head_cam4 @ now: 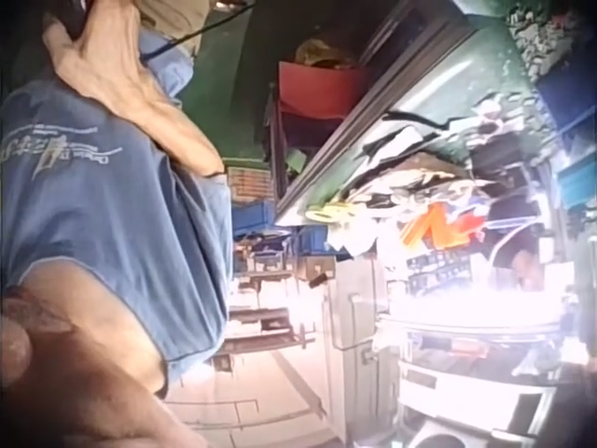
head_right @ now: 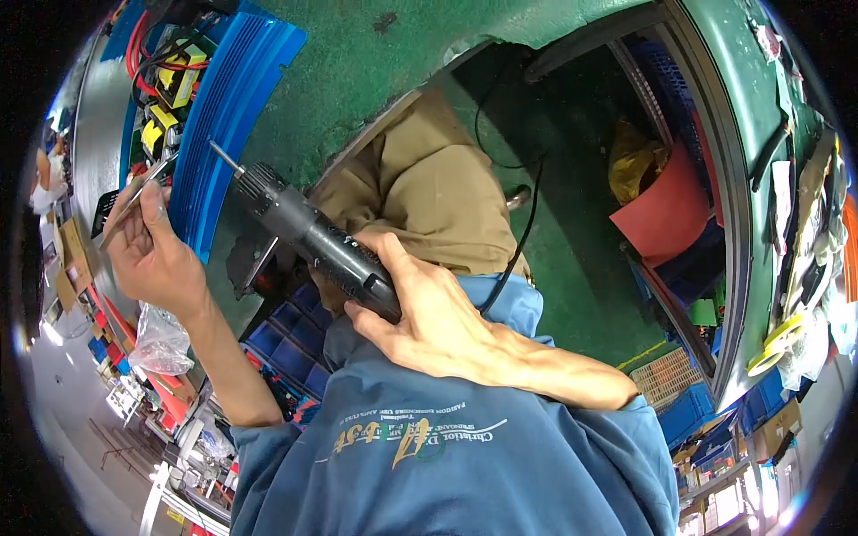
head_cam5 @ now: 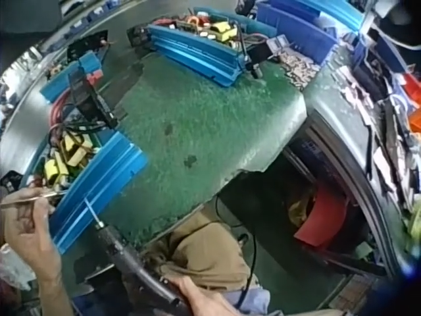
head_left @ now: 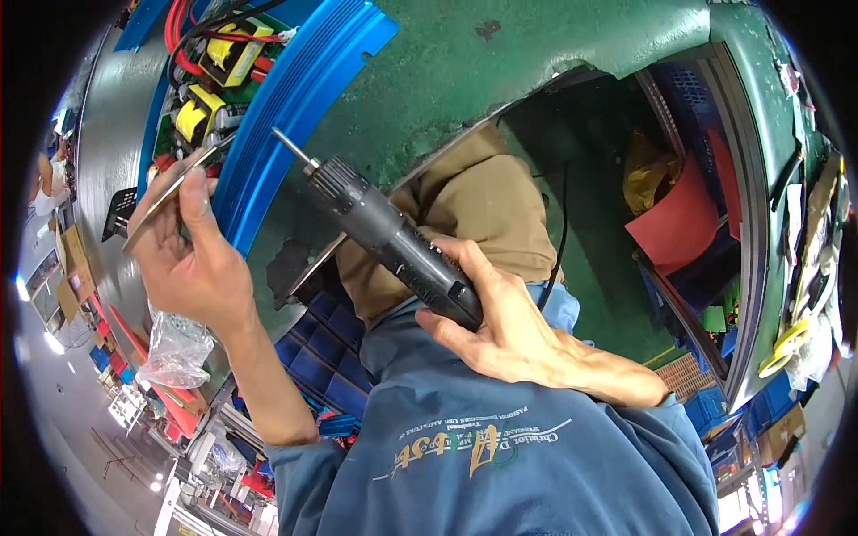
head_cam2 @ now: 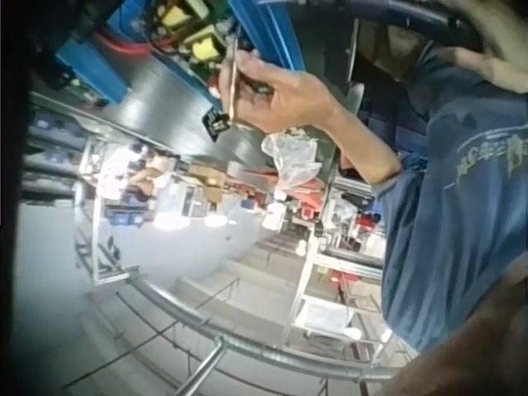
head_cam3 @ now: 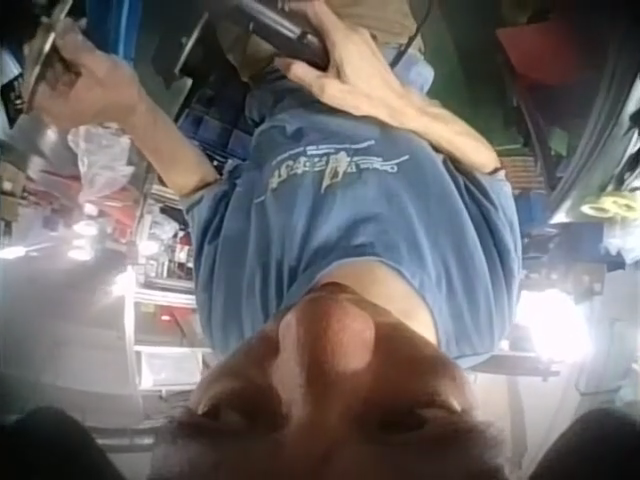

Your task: Assembling internal components and fastening the casing of electronic power inverters on a production line.

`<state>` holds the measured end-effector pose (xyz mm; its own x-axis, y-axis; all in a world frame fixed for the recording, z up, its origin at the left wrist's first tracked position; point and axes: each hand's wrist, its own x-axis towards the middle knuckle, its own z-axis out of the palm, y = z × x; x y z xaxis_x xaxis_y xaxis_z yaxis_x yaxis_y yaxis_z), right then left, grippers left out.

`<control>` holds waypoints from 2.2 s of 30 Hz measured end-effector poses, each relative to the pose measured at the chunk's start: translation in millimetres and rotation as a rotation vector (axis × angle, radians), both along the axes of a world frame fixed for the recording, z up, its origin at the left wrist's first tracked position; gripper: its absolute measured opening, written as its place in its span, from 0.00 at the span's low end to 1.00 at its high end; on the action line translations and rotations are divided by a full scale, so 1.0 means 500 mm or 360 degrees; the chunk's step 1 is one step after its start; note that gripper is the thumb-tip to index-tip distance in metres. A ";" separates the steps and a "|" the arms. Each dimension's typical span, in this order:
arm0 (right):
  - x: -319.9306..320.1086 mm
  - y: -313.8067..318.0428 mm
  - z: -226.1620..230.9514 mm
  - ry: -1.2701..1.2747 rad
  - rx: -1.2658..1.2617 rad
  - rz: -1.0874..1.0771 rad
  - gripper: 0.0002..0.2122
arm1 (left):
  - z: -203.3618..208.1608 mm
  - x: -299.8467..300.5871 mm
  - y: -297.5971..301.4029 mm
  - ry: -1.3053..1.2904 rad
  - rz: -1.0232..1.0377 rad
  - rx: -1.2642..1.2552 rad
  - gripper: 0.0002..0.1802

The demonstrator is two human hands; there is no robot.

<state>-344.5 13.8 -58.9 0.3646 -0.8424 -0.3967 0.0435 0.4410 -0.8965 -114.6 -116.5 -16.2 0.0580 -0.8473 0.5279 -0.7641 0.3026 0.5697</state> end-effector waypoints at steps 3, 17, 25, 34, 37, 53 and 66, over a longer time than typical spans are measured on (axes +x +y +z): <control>0.007 0.000 0.002 0.0007 -0.0011 -0.0034 0.32 | 0.002 -0.001 -0.001 -0.0027 0.0003 0.0023 0.11; -0.031 -0.020 0.001 -0.0585 0.0764 0.0104 0.36 | 0.011 0.013 0.009 0.0069 -0.0136 0.0193 0.12; -0.059 -0.029 0.007 -0.0871 0.1168 0.0136 0.42 | 0.027 0.019 -0.006 0.0130 -0.0315 0.0133 0.14; -0.043 -0.034 0.017 -0.1000 0.1318 -0.0002 0.46 | 0.023 0.032 -0.024 0.0234 -0.0416 0.0164 0.17; -0.039 -0.032 0.023 -0.0851 0.1055 0.0058 0.45 | 0.027 0.032 -0.019 0.0218 -0.0413 0.0130 0.17; -0.021 -0.037 0.049 -0.0348 0.0819 0.0041 0.48 | 0.096 0.001 -0.023 -0.0748 -0.0474 0.0566 0.17; -0.042 -0.048 0.007 -0.0717 0.1023 0.0132 0.46 | 0.093 0.019 -0.054 -0.0755 -0.0748 0.0425 0.14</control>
<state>-365.4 -10.3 -55.6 0.6574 -0.4613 -0.5959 0.2862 0.8843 -0.3689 -105.0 -143.3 30.2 -0.5288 -0.8301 0.1772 -0.7708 0.5570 0.3092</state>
